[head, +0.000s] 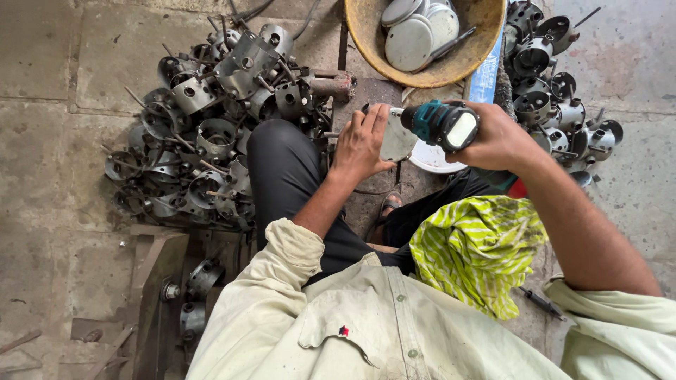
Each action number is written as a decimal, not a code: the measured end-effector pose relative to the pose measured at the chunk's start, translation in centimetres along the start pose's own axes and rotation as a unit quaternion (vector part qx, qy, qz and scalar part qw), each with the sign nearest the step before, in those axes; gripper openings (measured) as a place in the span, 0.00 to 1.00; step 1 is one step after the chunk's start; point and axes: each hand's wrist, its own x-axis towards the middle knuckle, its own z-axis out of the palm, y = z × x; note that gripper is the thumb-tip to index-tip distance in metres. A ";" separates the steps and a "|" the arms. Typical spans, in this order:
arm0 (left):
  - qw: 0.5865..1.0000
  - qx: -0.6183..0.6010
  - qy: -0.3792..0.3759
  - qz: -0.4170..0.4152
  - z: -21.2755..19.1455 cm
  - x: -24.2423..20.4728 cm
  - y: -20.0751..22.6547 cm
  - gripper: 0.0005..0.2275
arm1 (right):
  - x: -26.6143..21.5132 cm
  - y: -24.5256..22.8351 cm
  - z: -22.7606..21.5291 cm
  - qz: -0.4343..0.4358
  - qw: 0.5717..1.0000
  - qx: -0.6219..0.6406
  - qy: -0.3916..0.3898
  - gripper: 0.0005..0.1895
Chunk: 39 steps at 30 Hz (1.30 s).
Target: The person sits on the floor and uses a cordless drill to fasten screws into circular metal discs. They repeatedly pick up discs from a yellow bowl, wipe them with a cloth, and secure them to a metal frame using the drill.
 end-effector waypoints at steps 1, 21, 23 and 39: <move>1.000 -0.004 -0.002 -0.003 -0.1 0.1 0.0 0.56 | 0.2 -0.2 -0.2 -0.013 1.000 -0.002 -0.005 0.43; 0.974 -0.108 -0.154 -0.123 0.2 5.1 -3.7 0.58 | 13.7 -0.6 -3.3 0.032 0.965 -0.201 -0.163 0.36; 0.976 -0.118 -0.143 -0.118 0.6 4.7 -3.7 0.58 | 13.7 -0.9 -3.4 0.026 0.965 -0.216 -0.149 0.41; 0.979 -0.131 -0.118 -0.103 1.1 4.5 -4.0 0.59 | 14.4 -1.2 -3.0 0.065 0.940 -0.315 -0.110 0.46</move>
